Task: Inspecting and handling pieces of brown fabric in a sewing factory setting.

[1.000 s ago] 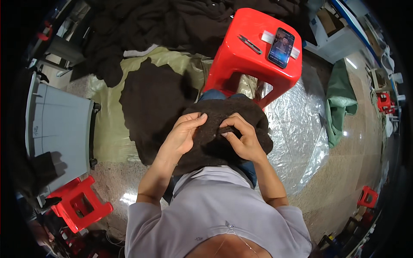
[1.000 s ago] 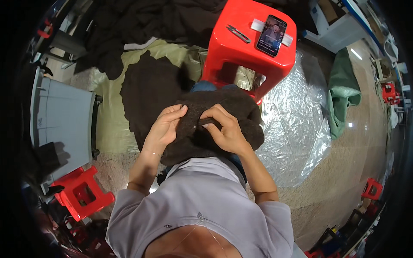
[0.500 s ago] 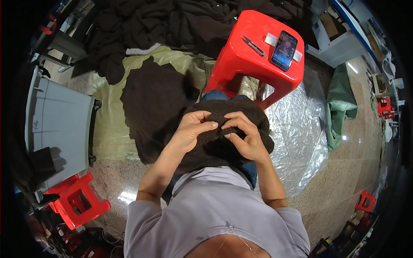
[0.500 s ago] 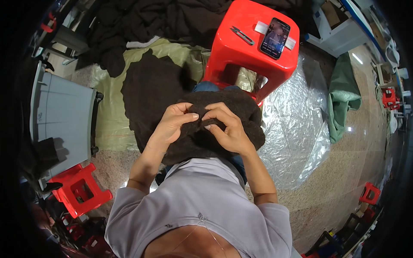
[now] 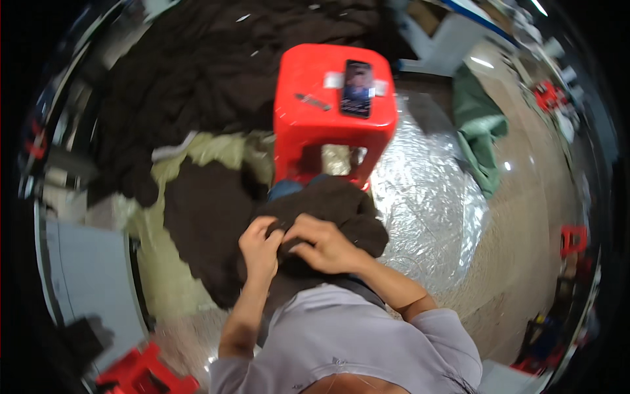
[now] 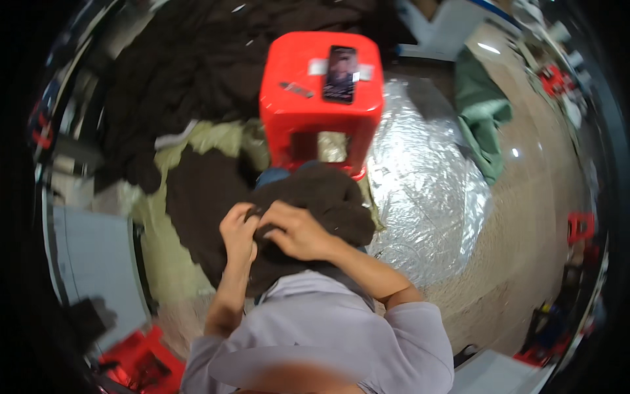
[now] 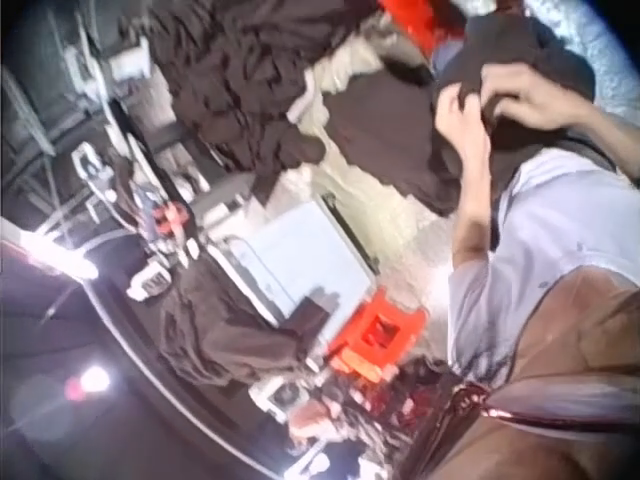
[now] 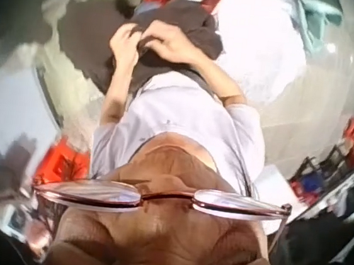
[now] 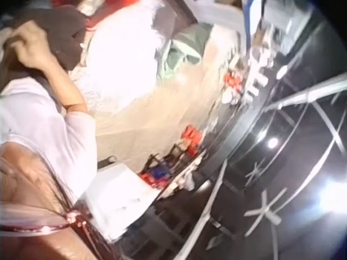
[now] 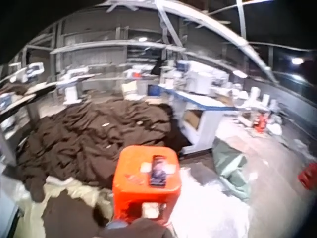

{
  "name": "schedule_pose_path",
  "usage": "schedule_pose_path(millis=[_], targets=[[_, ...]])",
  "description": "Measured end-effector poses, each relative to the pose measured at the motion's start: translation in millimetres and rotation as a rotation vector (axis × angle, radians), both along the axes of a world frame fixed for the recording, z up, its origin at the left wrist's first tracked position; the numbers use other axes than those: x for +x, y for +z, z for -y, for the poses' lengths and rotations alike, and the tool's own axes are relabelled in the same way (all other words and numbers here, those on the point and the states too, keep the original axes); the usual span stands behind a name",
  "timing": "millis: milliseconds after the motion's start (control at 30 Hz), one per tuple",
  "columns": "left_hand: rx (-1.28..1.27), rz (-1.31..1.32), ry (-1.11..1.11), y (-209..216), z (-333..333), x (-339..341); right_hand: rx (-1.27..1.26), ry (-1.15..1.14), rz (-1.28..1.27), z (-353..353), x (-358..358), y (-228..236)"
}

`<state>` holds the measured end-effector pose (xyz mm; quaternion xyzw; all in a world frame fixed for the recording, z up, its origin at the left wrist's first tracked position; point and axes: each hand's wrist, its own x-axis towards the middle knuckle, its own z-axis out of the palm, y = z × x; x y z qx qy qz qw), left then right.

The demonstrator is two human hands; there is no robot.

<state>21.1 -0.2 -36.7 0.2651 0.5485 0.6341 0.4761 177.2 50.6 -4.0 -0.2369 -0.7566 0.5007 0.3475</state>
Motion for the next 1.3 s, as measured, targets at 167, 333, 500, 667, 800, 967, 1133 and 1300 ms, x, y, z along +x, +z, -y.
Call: schedule_pose_path(millis=[167,333,500,667,800,967,1133,1300], targets=[[0.107,0.008,0.116,-25.7,0.6,8.1,-0.015,0.05,-0.013,8.7,-2.6,-12.1],[-0.025,0.111,-0.047,-20.8,-7.5,-1.3,0.112,-0.177,0.009,4.9,11.9,-11.0],[-0.055,0.082,-0.127,13.4,-5.8,-8.9,0.414,-0.232,-0.005,28.4,13.4,6.4],[-0.046,0.275,-0.311,34.7,9.1,0.3,0.508,-0.356,-0.024,28.5,12.9,1.9],[-0.003,0.297,-0.305,41.9,12.7,5.0,0.605,-0.406,-0.01,24.2,11.7,3.7],[-0.015,0.287,-0.295,38.4,11.1,0.6,0.638,-0.437,0.018,19.6,9.0,1.7],[-0.025,0.256,-0.269,34.2,15.1,1.8,0.613,-0.395,0.102,21.1,8.9,-5.5],[-0.049,0.243,-0.303,14.6,15.7,-7.5,0.369,-0.297,0.158,21.3,11.2,-5.3]])
